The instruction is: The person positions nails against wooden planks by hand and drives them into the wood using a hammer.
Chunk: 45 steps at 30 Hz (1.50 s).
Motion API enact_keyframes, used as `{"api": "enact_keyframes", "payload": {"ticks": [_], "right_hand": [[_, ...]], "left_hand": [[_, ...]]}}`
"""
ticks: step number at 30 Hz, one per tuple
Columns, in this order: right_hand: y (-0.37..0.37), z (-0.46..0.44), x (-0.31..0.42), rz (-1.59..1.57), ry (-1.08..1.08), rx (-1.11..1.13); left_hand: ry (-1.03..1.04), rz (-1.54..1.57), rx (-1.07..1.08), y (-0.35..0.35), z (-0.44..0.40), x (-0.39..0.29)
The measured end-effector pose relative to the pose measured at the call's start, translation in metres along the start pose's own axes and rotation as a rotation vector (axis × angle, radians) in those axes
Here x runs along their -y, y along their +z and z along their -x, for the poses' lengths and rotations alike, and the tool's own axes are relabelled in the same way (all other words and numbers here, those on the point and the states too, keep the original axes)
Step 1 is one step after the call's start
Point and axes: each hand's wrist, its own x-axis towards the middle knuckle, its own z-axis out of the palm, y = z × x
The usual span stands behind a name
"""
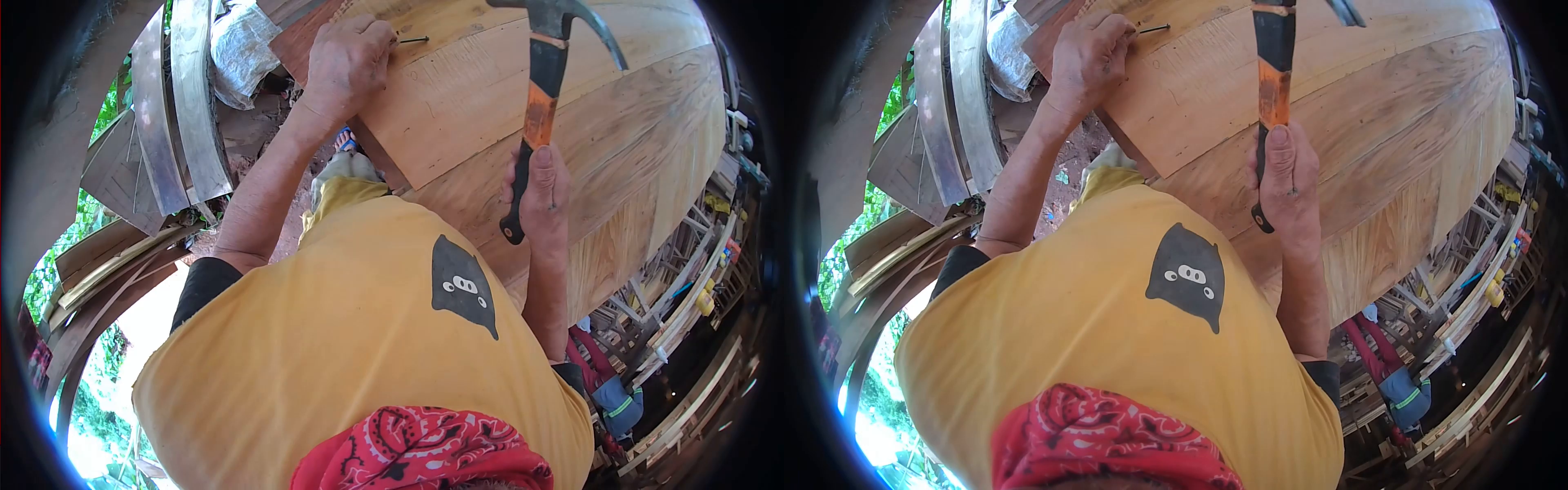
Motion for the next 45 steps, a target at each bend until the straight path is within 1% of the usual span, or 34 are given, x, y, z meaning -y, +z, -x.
{"api": "enact_keyframes", "payload": {"ticks": [2,5,6,9,11,12,14,15,17,18,21,22,23,25,26,28,29,31,32,34,35,36,40,41,43,45], "right_hand": [[0.0,0.0,0.024,0.013,-0.035,-0.037],[-0.002,0.001,0.045,-0.061,-0.119,-0.127],[-0.005,0.0,0.05,-0.041,-0.176,-0.116],[-0.005,-0.003,0.029,-0.072,-0.228,-0.086],[-0.005,-0.015,-0.016,0.353,-0.237,-0.005],[-0.003,-0.018,-0.027,0.564,-0.241,0.033],[-0.007,-0.015,-0.032,0.529,-0.16,0.081],[-0.006,-0.02,-0.032,0.508,-0.136,0.11],[0.0,-0.007,-0.004,0.32,-0.051,0.062],[0.003,-0.007,0.012,0.227,-0.026,0.044],[0.011,0.002,0.032,0.039,-0.2,-0.122],[0.01,-0.003,0.02,0.005,-0.276,-0.104],[0.008,-0.011,0.006,0.209,-0.268,-0.067],[0.003,-0.022,-0.023,0.613,-0.242,0.007],[0.0,-0.015,-0.031,0.537,-0.131,0.027],[-0.002,-0.016,-0.038,0.384,0.058,0.079],[-0.001,-0.012,-0.041,0.421,0.015,0.046],[-0.003,0.002,-0.046,0.502,-0.057,-0.025],[-0.005,0.006,-0.053,0.501,-0.065,-0.034],[-0.007,0.012,-0.067,0.492,-0.086,-0.035],[-0.005,0.014,-0.064,0.433,-0.041,-0.007],[-0.005,0.016,-0.054,0.377,0.006,0.015],[0.002,0.019,-0.043,0.099,0.146,0.069],[0.004,0.02,-0.041,0.075,0.153,0.076],[0.007,0.022,-0.039,0.027,0.17,0.088],[0.013,0.026,-0.03,0.043,0.14,0.104]], "left_hand": [[-0.006,0.017,0.002,0.003,0.0,0.001],[-0.017,-0.004,-0.058,0.0,-0.002,-0.005],[-0.005,0.013,-0.039,-0.003,-0.004,-0.007],[0.017,0.048,0.001,-0.009,-0.009,-0.009],[0.024,0.047,0.003,-0.008,-0.01,-0.008],[0.01,0.026,-0.026,-0.006,-0.008,-0.007],[-0.019,-0.013,-0.082,0.001,-0.002,-0.007],[0.001,0.007,-0.087,-0.006,-0.009,-0.005],[0.039,0.093,-0.056,-0.018,-0.014,-0.017],[0.034,0.085,-0.046,-0.015,-0.016,-0.016],[-0.001,0.023,-0.025,-0.009,-0.008,-0.01],[-0.009,-0.016,-0.04,-0.003,-0.004,-0.008],[-0.017,-0.054,-0.06,0.001,-0.002,-0.007],[-0.002,-0.028,-0.102,0.002,-0.003,-0.005],[0.007,-0.013,-0.118,0.002,-0.002,-0.006],[-0.021,-0.037,-0.073,0.004,-0.002,-0.005],[-0.034,-0.042,-0.039,0.006,-0.001,-0.006],[-0.012,-0.056,-0.027,-0.001,-0.004,-0.042],[-0.003,-0.073,-0.023,-0.007,-0.004,-0.06],[0.023,-0.008,-0.035,-0.013,0.006,-0.09],[0.039,0.023,-0.041,-0.015,0.011,-0.095],[0.013,0.092,-0.07,-0.013,0.018,-0.087],[-0.082,0.062,-0.093,-0.039,0.043,-0.028],[-0.118,0.043,-0.106,-0.048,0.047,-0.012],[-0.103,0.051,-0.125,-0.056,0.052,0.012],[-0.081,0.078,-0.116,-0.057,0.057,0.023]]}}
